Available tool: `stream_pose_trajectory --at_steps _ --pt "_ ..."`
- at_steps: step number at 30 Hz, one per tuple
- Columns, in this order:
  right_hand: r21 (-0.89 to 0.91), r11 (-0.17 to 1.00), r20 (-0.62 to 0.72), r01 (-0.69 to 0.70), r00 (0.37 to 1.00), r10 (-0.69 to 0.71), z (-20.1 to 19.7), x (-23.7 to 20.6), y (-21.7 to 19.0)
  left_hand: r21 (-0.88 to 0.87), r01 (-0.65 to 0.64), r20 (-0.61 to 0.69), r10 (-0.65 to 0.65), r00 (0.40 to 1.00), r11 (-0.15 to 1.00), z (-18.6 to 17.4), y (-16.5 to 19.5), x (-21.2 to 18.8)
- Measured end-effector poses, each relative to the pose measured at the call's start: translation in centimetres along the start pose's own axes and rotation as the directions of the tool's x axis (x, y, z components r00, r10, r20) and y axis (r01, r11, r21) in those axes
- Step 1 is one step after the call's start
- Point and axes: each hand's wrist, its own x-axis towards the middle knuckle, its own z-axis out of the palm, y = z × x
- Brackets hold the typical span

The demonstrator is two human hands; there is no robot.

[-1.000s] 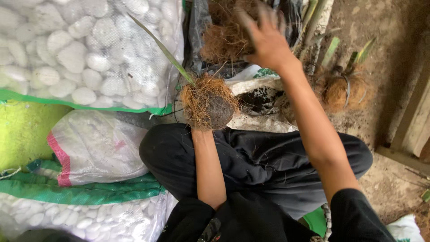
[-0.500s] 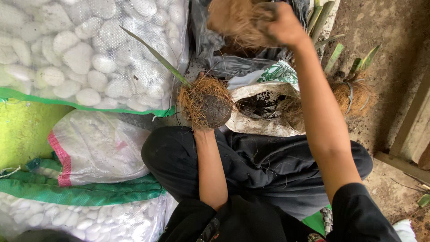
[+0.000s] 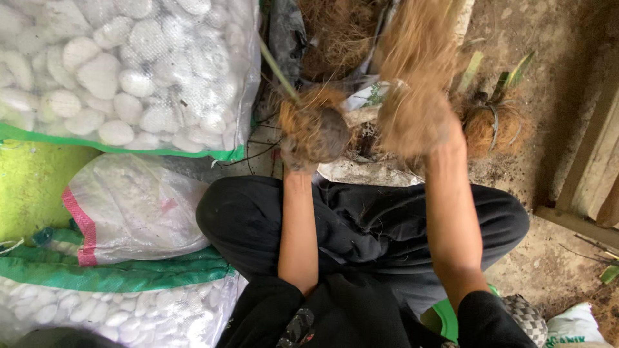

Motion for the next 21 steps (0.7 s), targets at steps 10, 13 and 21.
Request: stream_pose_trajectory --at_steps 10,13,21 --pt "-0.643 0.717 -0.202 0.269 0.843 -0.498 -1.1 -11.4 4.6 0.361 0.101 0.172 -0.172 0.970 0.927 -3.9 -6.9 0.0" --pt "-0.667 0.665 -0.042 0.335 0.874 -0.484 -2.6 -12.3 7.6 0.299 0.101 0.031 -0.115 0.993 0.949 -5.6 -9.2 -1.9" --pt "-0.757 0.565 0.011 0.329 0.871 -0.491 -4.0 -10.8 15.0 0.614 0.015 -0.035 0.008 0.999 0.789 -12.5 -13.2 -0.1"
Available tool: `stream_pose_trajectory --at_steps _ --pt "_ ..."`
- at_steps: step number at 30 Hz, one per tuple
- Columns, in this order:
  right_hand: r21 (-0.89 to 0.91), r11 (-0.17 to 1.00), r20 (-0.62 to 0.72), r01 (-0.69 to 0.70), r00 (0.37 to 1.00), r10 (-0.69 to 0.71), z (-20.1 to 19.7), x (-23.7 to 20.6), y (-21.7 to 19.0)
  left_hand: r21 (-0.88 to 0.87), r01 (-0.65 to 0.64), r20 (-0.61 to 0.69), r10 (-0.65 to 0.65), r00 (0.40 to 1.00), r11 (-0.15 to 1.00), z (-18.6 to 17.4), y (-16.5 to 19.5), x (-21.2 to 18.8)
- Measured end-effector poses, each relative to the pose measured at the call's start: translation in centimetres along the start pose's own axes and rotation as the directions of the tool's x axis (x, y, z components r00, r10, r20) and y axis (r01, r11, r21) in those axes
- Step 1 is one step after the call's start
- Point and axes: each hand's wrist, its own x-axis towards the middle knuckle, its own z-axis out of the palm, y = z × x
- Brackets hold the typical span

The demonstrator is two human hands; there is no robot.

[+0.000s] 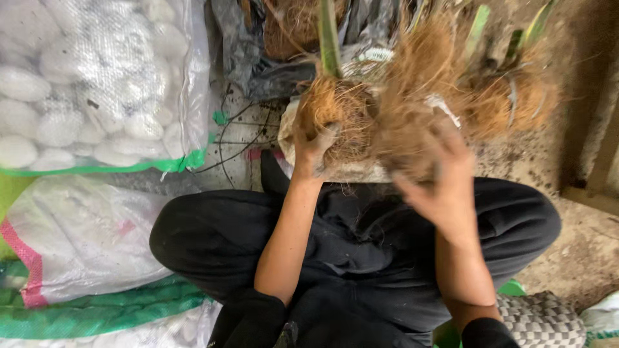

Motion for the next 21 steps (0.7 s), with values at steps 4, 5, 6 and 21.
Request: stream_pose_trajectory --at_steps 4,5,6,21 --pt "0.562 0.825 0.180 -0.068 0.983 -0.042 -1.5 -3.3 2.7 0.043 0.155 0.065 -0.157 0.985 0.987 -2.8 -2.5 0.6" --pt "0.720 0.687 0.221 -0.100 0.971 -0.090 -1.9 -4.2 3.5 0.036 0.184 0.087 -0.187 0.978 0.982 -3.0 -2.9 0.2" --pt "0.843 0.519 0.251 -0.141 0.957 -0.148 -2.2 -5.1 4.2 0.007 0.210 0.109 -0.209 0.972 0.978 -3.0 -3.2 -0.1" --pt "0.417 0.886 0.196 -0.201 0.972 0.128 -3.6 -4.9 8.1 -0.471 0.513 0.460 -0.297 0.837 0.718 -1.8 -3.8 -5.5"
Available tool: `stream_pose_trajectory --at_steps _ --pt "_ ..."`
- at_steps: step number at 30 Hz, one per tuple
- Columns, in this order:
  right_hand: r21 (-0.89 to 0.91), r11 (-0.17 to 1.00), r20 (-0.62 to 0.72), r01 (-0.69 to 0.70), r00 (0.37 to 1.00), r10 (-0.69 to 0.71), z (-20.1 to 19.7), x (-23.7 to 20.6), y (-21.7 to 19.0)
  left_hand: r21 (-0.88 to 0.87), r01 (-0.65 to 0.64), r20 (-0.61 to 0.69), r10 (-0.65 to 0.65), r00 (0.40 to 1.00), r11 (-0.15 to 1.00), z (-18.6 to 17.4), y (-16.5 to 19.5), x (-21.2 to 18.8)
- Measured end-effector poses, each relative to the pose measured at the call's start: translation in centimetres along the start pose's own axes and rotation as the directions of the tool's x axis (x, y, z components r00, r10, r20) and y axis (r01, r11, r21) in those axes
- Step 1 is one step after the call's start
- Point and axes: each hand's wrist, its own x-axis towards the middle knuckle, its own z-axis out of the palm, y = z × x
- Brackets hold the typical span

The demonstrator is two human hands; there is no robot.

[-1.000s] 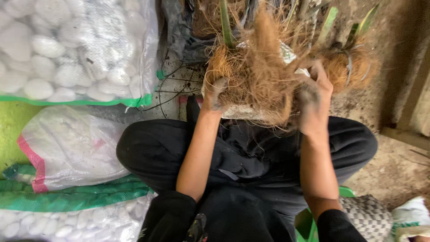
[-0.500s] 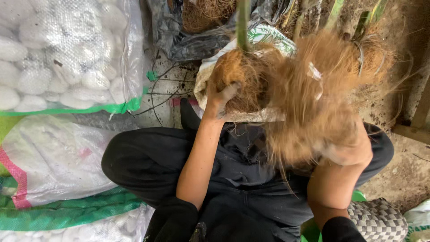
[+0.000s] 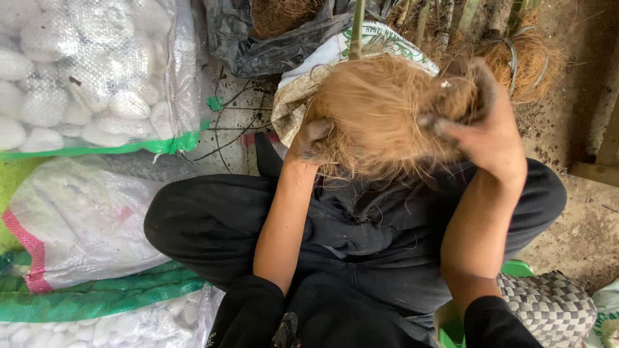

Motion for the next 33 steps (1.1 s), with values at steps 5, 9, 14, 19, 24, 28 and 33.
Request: stream_pose_trajectory --at_steps 5,9,14,19,24,28,33 --pt "-0.626 0.768 -0.274 0.134 0.884 -0.378 3.4 1.4 -4.7 0.028 -0.022 -0.098 0.025 0.995 0.999 -1.1 -0.2 -0.3" --pt "-0.555 0.830 -0.339 0.049 0.898 -0.280 4.6 1.3 -6.2 0.140 -0.064 -0.144 0.084 0.986 0.988 0.5 0.1 -0.2" --pt "0.486 0.871 -0.141 0.075 0.990 -0.006 5.9 1.2 -4.3 0.392 -0.278 0.236 0.196 0.952 0.877 3.9 1.0 0.8" --pt "0.561 0.819 -0.316 0.121 0.946 0.076 7.9 1.0 -3.0 0.489 -0.266 0.197 0.192 0.961 0.831 5.0 1.1 0.8" --pt "-0.048 0.985 -0.386 0.163 0.907 -0.169 10.6 1.8 -3.5 0.633 -0.202 0.062 0.211 0.976 0.747 4.0 0.3 0.7" --pt "-0.265 0.933 -0.434 0.244 0.834 -0.342 11.2 2.4 -3.2 0.514 -0.242 0.068 0.242 0.968 0.823 3.7 -0.1 1.1" --pt "-0.356 0.926 -0.413 0.126 0.868 -0.277 11.7 1.6 -2.2 0.561 -0.292 0.034 0.331 0.943 0.775 4.2 -0.1 1.4"
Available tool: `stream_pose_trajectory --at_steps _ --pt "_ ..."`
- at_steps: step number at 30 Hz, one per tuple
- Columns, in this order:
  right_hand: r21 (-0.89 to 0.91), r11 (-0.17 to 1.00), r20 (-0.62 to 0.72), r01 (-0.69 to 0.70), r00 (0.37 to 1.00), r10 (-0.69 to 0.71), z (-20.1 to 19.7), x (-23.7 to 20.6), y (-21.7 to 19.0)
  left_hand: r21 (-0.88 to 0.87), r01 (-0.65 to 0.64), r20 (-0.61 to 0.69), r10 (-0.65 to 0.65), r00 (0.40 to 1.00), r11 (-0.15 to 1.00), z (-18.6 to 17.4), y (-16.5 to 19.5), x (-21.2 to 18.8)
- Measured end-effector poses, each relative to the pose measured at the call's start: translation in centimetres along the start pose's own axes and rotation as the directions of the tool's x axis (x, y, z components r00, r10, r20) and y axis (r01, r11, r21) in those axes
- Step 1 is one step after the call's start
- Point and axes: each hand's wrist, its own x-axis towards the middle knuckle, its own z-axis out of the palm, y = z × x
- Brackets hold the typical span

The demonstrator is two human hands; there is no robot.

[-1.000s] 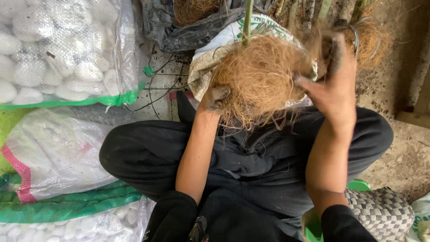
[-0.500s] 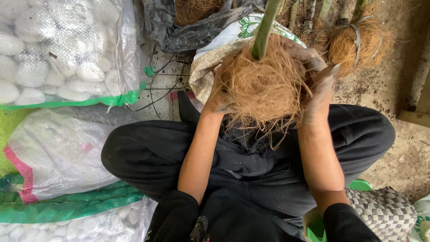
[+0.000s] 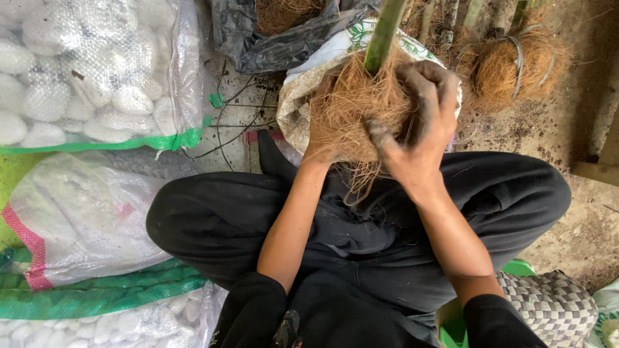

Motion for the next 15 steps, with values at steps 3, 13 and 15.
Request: stream_pose_trajectory --at_steps 3,13,15 --pt "0.091 0.995 0.174 -0.027 0.985 0.011 -0.4 -0.6 0.5 -0.009 0.009 0.011 -0.009 1.000 1.000 0.2 0.7 0.0" --pt "0.525 0.816 0.366 -0.243 0.930 0.041 -0.8 1.3 2.5 -0.059 0.092 0.177 -0.080 0.981 0.994 2.1 4.3 0.5" --pt "0.491 0.831 0.365 -0.262 0.928 0.077 -1.1 1.3 2.8 -0.058 0.095 0.201 -0.081 0.976 0.994 2.5 4.7 0.5"
